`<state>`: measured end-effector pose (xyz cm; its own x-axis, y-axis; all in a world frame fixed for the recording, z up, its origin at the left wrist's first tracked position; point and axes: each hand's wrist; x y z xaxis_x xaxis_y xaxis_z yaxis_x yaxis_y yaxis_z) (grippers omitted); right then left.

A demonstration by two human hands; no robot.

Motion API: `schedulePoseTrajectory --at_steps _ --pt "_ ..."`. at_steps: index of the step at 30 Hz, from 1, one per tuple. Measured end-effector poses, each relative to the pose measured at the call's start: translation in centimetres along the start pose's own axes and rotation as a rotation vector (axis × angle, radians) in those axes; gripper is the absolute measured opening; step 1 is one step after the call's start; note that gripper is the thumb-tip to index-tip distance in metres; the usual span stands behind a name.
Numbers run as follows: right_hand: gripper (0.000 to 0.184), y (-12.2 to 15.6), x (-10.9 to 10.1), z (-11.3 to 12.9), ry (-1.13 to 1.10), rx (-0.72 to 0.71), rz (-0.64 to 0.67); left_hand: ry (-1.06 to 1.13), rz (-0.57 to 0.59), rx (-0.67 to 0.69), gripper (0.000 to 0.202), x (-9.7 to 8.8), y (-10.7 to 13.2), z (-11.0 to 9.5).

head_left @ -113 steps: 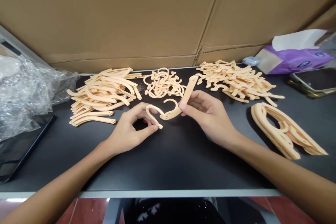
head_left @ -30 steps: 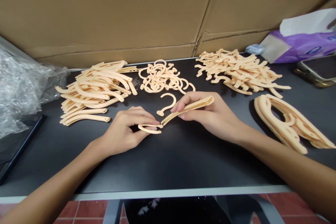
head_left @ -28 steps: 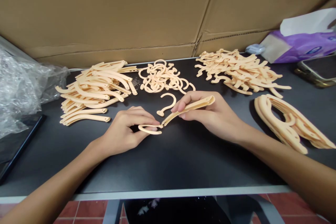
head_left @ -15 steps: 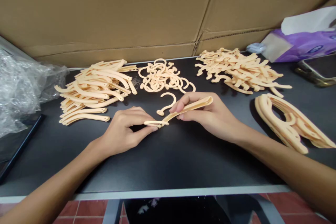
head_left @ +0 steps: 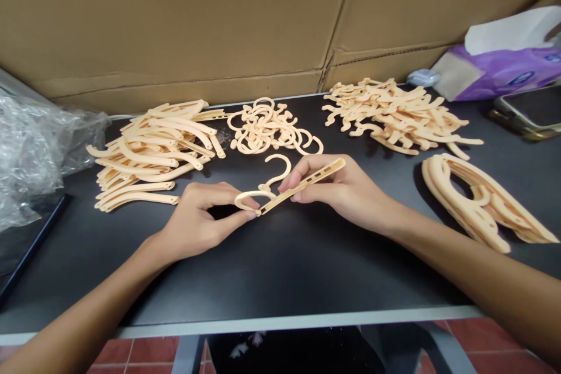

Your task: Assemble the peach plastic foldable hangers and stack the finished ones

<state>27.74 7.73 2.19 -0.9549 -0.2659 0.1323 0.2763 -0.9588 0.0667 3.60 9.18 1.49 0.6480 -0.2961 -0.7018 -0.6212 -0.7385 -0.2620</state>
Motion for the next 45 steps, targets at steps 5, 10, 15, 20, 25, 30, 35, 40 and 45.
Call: schedulePoseTrajectory --at_steps 5,10,15,20,25,30,35,40,45 --pt "0.009 -0.05 -0.09 -0.02 0.01 0.01 -0.003 0.072 0.024 -0.029 0.008 -0.17 -0.09 -0.23" --pt "0.009 -0.04 -0.1 0.01 -0.018 0.006 0.012 0.118 0.102 0.016 0.011 -0.15 -0.19 -0.07" --pt "0.011 0.09 -0.05 0.04 -0.043 -0.007 0.026 0.12 0.1 0.024 0.01 -0.03 -0.2 0.01" --pt "0.01 0.18 0.0 -0.02 -0.053 -0.003 0.027 0.126 0.115 0.051 0.011 -0.08 -0.18 0.22" --pt "0.011 0.14 -0.07 -0.06 -0.05 -0.005 0.023 0.141 0.11 0.082 0.01 -0.2 -0.32 0.25" --pt "0.011 0.13 -0.07 -0.08 -0.057 -0.017 0.031 0.12 0.103 0.087 0.008 -0.15 -0.43 0.26" --pt "0.012 0.25 -0.13 0.02 -0.056 -0.008 0.037 0.104 0.109 0.093 0.01 -0.12 -0.42 0.22" --pt "0.012 0.25 -0.21 0.07 -0.072 -0.005 0.041 0.103 0.109 0.082 0.009 -0.11 -0.49 0.04" --pt "0.012 0.2 -0.22 0.0 -0.076 -0.003 0.054 0.082 0.126 0.05 0.009 -0.22 -0.49 -0.1"
Point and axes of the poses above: each hand's wrist, its own y-axis away from the middle knuckle, its own x-axis out of the palm, z = x × y, and after that the axes turned 6 degrees about -y, right-handed
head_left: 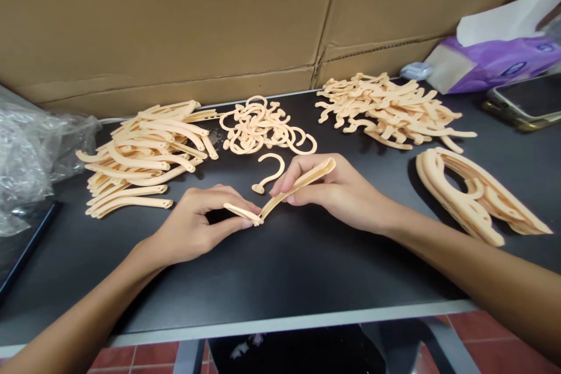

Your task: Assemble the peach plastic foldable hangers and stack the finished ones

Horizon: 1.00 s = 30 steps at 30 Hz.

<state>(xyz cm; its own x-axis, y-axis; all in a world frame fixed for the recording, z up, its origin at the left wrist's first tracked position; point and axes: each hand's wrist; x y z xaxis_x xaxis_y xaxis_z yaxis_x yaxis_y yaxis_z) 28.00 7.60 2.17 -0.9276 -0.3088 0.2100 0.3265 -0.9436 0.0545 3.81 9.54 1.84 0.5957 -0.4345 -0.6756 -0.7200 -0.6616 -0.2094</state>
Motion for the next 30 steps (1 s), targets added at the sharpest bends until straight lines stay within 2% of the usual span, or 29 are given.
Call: schedulePoseTrajectory --at_steps 20,30 --pt "0.011 0.0 0.09 -0.1 0.036 0.027 -0.035 -0.11 -0.062 0.046 0.01 0.4 0.35 0.03" --pt "0.01 0.02 0.43 -0.56 -0.051 0.037 -0.079 -0.158 -0.071 0.016 0.01 0.59 0.51 -0.12"
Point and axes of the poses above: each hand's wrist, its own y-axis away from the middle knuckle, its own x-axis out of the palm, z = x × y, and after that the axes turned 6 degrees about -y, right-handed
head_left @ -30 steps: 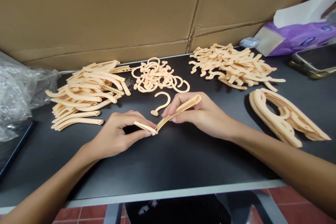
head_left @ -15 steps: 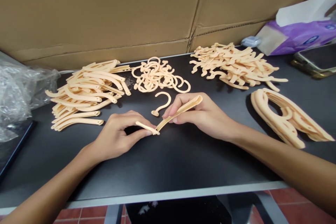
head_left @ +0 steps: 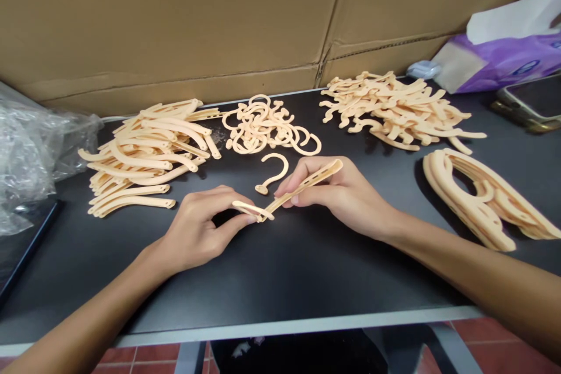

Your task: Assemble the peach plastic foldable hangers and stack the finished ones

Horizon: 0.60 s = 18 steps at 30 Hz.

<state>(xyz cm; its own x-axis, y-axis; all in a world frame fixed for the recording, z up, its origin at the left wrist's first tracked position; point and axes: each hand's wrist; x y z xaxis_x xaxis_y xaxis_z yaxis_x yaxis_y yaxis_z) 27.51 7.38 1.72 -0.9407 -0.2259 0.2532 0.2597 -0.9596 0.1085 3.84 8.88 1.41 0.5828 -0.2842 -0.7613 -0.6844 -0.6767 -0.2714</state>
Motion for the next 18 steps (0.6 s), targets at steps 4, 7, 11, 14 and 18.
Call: schedulePoseTrajectory --at_steps 4,7,11,14,18 --pt "0.008 0.06 0.18 -0.27 -0.032 -0.013 -0.018 0.008 -0.004 -0.021 0.011 0.1 0.21 0.1" --pt "0.009 0.08 0.27 -0.42 -0.049 -0.018 -0.033 -0.011 -0.021 -0.012 0.011 0.17 0.25 0.13" --pt "0.011 0.16 0.44 -0.52 -0.056 0.001 -0.066 -0.037 -0.039 0.013 0.01 0.27 0.23 0.22" --pt "0.008 0.27 0.6 -0.52 -0.084 0.033 -0.077 -0.05 -0.055 0.019 0.01 0.36 0.3 0.37" --pt "0.007 0.36 0.69 -0.55 -0.108 0.039 -0.079 -0.048 -0.058 0.023 0.01 0.46 0.37 0.43"
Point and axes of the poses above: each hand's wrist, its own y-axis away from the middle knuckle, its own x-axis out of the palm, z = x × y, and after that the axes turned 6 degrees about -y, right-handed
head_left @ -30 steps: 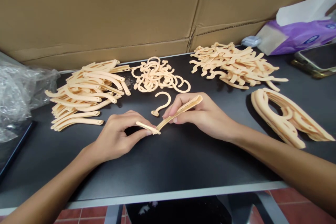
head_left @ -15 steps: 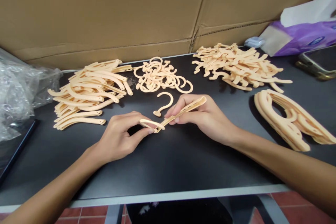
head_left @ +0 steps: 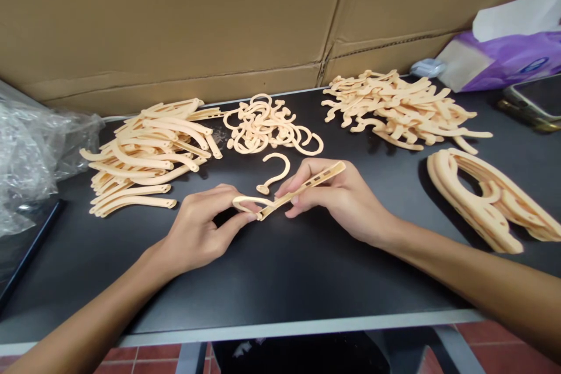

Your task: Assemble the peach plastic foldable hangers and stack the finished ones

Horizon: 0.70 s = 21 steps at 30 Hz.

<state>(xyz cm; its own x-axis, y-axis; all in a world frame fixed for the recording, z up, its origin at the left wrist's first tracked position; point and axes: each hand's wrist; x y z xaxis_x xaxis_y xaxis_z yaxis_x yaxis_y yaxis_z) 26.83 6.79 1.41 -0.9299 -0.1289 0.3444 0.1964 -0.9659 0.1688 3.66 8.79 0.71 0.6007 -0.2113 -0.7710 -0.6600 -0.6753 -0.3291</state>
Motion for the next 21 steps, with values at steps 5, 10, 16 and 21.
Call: schedulePoseTrajectory --at_steps 5,10,16,21 --pt "0.006 -0.01 0.04 -0.12 -0.017 -0.006 -0.006 -0.012 -0.029 0.028 0.01 -0.02 -0.09 -0.16" --pt "0.007 0.19 0.36 -0.16 -0.054 0.018 -0.015 -0.024 -0.055 -0.014 0.005 -0.19 -0.21 -0.21" --pt "0.007 -0.04 0.26 -0.13 -0.085 0.036 -0.005 0.015 -0.046 -0.052 0.004 -0.21 -0.32 -0.06" --pt "0.011 -0.33 0.08 0.04 -0.131 0.051 -0.009 0.055 -0.06 -0.133 0.002 -0.22 -0.21 0.18"
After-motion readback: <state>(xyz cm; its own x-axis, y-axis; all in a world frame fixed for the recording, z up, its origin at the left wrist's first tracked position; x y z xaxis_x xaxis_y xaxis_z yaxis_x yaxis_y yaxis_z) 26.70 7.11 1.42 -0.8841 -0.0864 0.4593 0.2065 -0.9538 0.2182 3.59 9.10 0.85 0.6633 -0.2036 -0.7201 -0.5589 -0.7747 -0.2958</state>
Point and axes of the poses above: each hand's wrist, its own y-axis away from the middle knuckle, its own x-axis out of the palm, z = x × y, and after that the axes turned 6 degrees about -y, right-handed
